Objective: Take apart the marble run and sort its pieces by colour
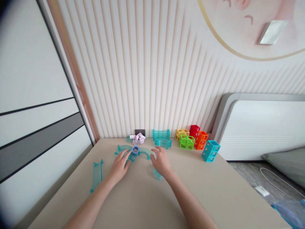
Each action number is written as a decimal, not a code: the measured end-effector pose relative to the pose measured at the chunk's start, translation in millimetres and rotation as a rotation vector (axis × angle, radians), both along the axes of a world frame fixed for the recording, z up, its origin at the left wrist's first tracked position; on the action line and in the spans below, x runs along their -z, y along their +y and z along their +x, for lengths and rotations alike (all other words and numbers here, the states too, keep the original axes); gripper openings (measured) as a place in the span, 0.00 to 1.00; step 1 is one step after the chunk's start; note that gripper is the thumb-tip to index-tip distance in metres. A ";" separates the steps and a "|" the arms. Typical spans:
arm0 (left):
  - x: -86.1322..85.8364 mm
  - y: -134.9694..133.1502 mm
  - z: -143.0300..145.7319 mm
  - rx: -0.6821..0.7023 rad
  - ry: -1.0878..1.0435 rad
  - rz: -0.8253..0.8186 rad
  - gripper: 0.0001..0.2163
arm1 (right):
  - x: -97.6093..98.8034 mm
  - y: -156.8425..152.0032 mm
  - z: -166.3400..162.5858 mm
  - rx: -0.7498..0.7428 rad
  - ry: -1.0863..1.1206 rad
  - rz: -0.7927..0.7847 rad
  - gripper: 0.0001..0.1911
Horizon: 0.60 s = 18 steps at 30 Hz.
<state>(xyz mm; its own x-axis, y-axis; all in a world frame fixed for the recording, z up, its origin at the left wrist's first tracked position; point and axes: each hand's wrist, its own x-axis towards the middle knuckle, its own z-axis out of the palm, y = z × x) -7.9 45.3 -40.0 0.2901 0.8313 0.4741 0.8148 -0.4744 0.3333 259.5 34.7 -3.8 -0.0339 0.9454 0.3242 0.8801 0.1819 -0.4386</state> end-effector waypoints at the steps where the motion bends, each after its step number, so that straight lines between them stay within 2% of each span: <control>1: -0.4 -0.1 0.8 -0.001 -0.002 -0.007 0.27 | -5.3 0.2 -14.5 -0.094 -0.037 0.022 0.19; 5: -0.2 0.8 0.9 0.005 -0.035 -0.018 0.29 | -21.2 13.3 -56.8 -0.324 -0.272 0.023 0.35; 7: 0.5 1.6 -0.3 0.004 -0.052 -0.012 0.28 | -24.5 23.8 -67.0 -0.398 -0.370 0.019 0.37; 11: 0.9 2.2 -2.1 -0.003 -0.067 -0.019 0.24 | -24.9 38.6 -74.7 -0.485 -0.452 0.026 0.34; 18: 4.3 1.3 1.6 0.003 -0.131 -0.018 0.24 | -24.8 39.4 -79.0 -0.456 -0.450 0.012 0.26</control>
